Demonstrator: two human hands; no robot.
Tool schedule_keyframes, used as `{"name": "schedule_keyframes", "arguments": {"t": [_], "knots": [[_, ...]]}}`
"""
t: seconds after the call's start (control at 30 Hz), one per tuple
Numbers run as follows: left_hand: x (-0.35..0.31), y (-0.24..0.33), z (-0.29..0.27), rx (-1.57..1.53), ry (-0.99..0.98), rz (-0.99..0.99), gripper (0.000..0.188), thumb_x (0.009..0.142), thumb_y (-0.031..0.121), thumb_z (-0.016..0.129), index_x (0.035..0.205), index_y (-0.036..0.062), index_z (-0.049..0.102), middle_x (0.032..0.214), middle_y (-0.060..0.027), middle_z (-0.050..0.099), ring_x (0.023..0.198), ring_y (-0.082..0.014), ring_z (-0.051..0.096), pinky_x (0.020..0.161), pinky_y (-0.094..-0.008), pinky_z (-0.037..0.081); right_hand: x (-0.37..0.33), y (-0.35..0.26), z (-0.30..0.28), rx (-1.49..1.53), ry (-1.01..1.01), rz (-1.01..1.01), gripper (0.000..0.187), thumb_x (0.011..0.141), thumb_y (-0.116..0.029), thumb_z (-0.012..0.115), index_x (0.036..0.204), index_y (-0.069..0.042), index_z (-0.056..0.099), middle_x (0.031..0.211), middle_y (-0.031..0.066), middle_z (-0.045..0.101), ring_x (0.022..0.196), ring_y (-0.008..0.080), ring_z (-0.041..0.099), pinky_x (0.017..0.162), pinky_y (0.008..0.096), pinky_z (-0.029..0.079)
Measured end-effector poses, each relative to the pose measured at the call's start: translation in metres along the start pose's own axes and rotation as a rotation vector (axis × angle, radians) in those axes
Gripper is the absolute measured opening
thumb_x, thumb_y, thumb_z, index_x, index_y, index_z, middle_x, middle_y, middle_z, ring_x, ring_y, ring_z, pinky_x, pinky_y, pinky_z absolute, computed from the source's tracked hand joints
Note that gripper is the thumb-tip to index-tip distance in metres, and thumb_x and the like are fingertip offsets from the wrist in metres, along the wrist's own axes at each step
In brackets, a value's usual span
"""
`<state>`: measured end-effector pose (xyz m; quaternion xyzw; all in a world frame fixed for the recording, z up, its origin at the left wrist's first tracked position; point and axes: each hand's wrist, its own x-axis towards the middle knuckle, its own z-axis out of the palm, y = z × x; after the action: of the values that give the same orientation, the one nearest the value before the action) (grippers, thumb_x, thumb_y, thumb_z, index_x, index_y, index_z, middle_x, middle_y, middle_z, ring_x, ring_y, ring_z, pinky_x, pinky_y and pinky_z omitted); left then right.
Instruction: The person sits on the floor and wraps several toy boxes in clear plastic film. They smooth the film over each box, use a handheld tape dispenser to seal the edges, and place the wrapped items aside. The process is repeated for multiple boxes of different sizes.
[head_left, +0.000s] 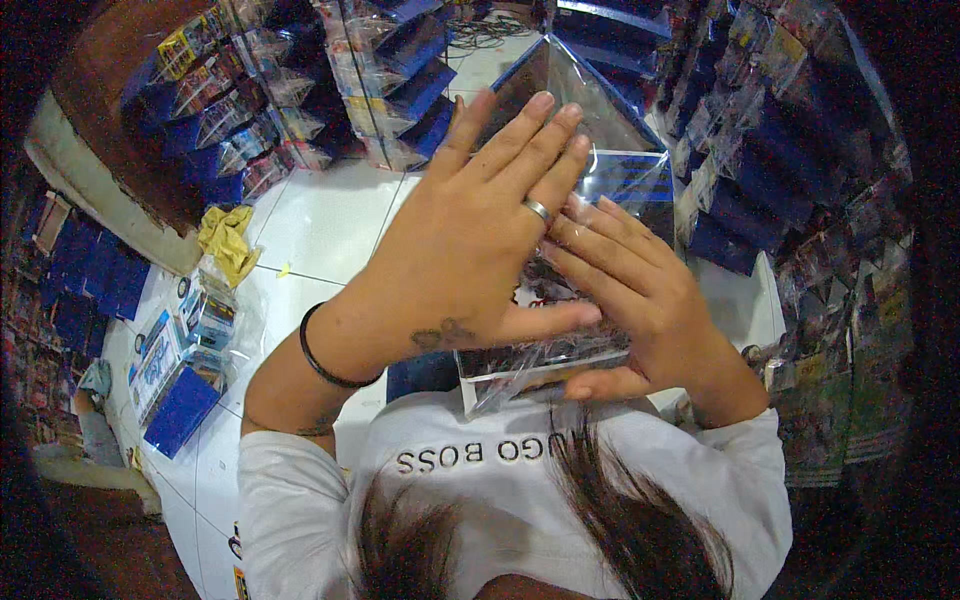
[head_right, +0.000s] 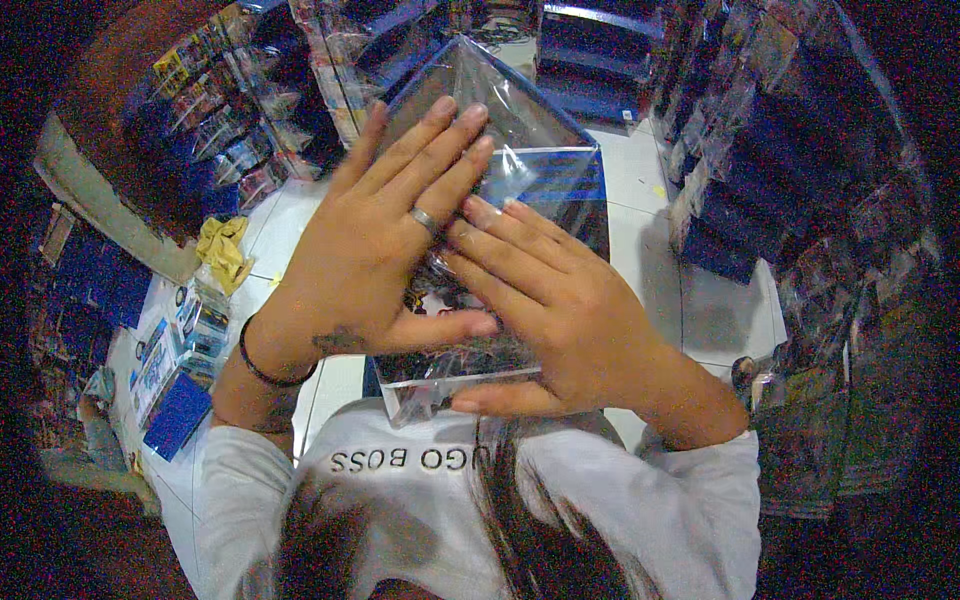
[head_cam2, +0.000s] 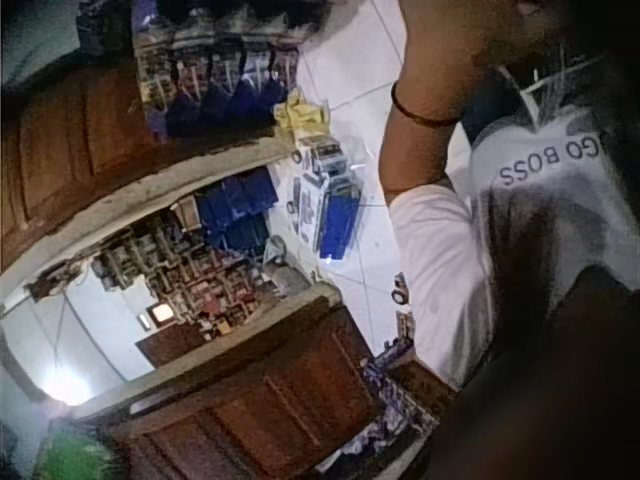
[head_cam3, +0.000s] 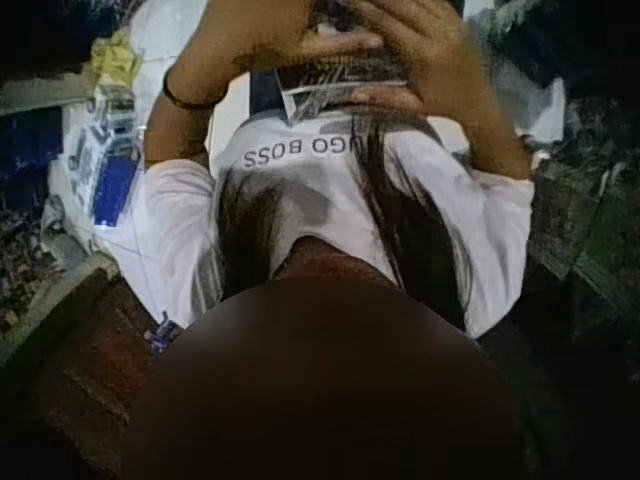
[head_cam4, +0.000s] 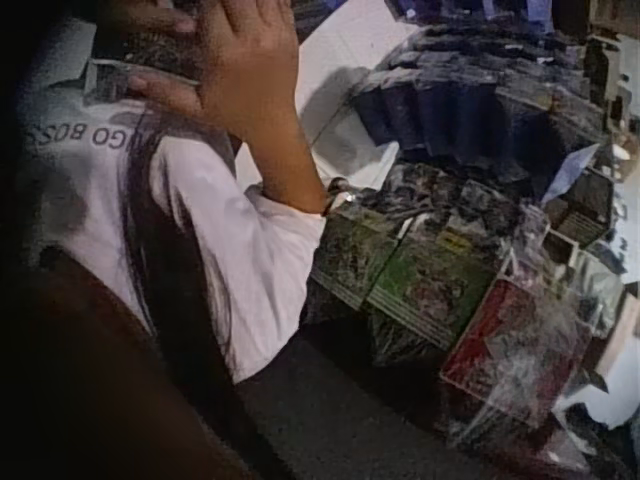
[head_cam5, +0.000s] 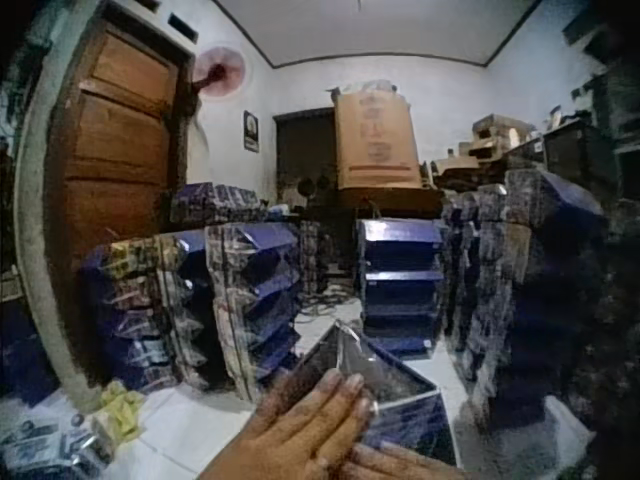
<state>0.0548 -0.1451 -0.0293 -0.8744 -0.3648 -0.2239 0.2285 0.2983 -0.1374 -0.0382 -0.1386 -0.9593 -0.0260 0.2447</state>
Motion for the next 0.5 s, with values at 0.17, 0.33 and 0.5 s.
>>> {"name": "schedule_keyframes", "arguments": {"t": [0.17,0.33,0.5], "knots": [[0.0,0.033,0.006,-0.085,0.064,-0.01,0.101,0.07,0.059,0.069,0.14,-0.0042,0.034,0.148,-0.0257,0.03,0.138,-0.0433,0.028,0.113,-0.051,0.022,0.009,0.021,-0.031,0.309,0.184,-0.141,0.077,0.073,-0.049,0.073,0.125,0.004,0.055,0.134,0.0232,0.05,0.129,0.0384,0.045,0.108,0.0487,0.033],[-0.003,0.024,-0.01,-0.345,0.211,-0.035,0.104,0.064,0.064,0.072,0.137,-0.0015,0.039,0.144,-0.0271,0.035,0.133,-0.0431,0.036,0.111,-0.0525,0.025,0.033,0.026,-0.03,0.107,0.022,0.073,0.092,0.079,-0.068,0.055,0.133,0.005,0.047,0.141,0.0229,0.043,0.135,0.0381,0.037,0.112,0.049,0.026],[0.0,0.004,-0.017,-0.182,-0.031,-0.065,0.127,0.057,0.083,0.061,0.144,-0.0024,0.029,0.148,-0.0291,0.026,0.138,-0.0444,0.025,0.113,-0.055,0.016,0.024,0.003,-0.009,0.134,-0.037,-0.028,0.078,0.082,-0.056,0.058,0.128,0.007,0.05,0.139,0.0246,0.044,0.134,0.0406,0.036,0.112,0.0511,0.025]]}}
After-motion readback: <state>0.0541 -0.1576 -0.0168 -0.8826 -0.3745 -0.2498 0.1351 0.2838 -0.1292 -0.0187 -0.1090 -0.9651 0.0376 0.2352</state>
